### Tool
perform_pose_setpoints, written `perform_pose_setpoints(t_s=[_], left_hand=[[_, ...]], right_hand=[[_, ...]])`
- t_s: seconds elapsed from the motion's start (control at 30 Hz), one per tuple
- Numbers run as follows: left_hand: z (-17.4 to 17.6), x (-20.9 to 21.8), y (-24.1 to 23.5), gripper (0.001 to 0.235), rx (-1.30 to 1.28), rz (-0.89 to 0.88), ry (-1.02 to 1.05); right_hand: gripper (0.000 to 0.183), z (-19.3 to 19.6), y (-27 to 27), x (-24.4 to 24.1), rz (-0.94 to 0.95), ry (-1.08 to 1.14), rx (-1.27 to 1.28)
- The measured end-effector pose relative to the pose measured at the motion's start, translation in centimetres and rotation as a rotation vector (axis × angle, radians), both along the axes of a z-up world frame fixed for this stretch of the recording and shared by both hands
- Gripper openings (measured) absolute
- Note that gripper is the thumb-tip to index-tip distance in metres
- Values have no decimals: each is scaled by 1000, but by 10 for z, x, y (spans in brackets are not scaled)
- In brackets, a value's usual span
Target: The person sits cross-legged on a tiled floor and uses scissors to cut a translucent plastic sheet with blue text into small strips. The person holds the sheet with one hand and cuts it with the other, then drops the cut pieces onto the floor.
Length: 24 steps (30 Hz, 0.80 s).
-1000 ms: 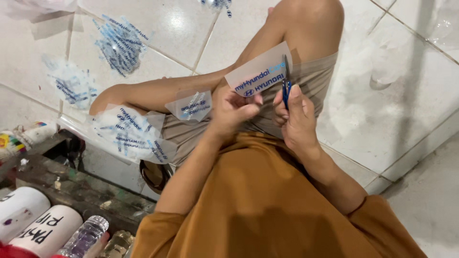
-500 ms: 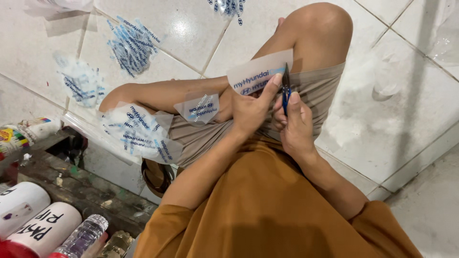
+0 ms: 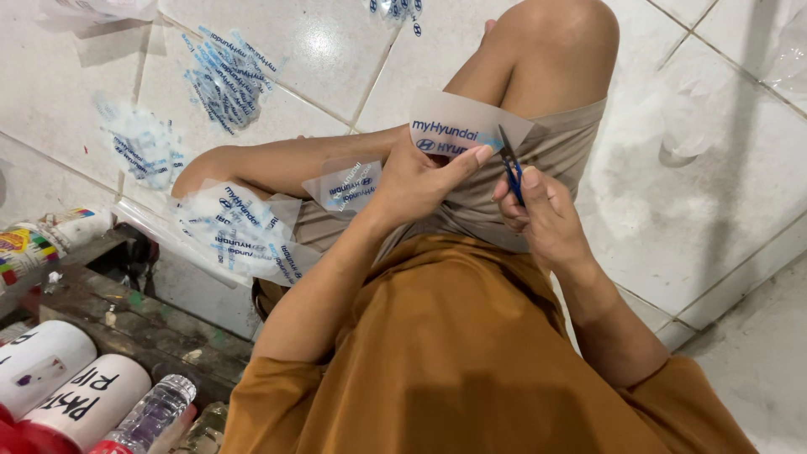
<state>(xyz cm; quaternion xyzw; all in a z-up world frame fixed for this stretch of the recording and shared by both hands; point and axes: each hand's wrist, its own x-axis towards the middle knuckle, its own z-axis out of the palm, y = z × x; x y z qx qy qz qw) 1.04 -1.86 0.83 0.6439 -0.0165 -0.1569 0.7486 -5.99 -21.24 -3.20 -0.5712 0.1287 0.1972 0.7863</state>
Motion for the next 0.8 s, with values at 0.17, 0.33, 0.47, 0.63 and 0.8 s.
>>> perform_pose_setpoints(t_s=[0.17,0.33,0.47,0.63,0.8], left_hand=[[6,6,3,11,-30,-50,1],[12,10,6,12,-21,-113,17],[12,15,11,10,-17,-168,4],[-2,19,18,8,-19,-259,34],[-6,20,20,13,-31,-344,88]], right_hand=[[53,-6,-4,-3,18,0,16],[54,2,-4,-2,39,-14,3],[54,-2,-5,-4,40,-27,14],[53,-3,-16,-3,129,-64,-63],[51,9,-27,1,263,-117,-178]])
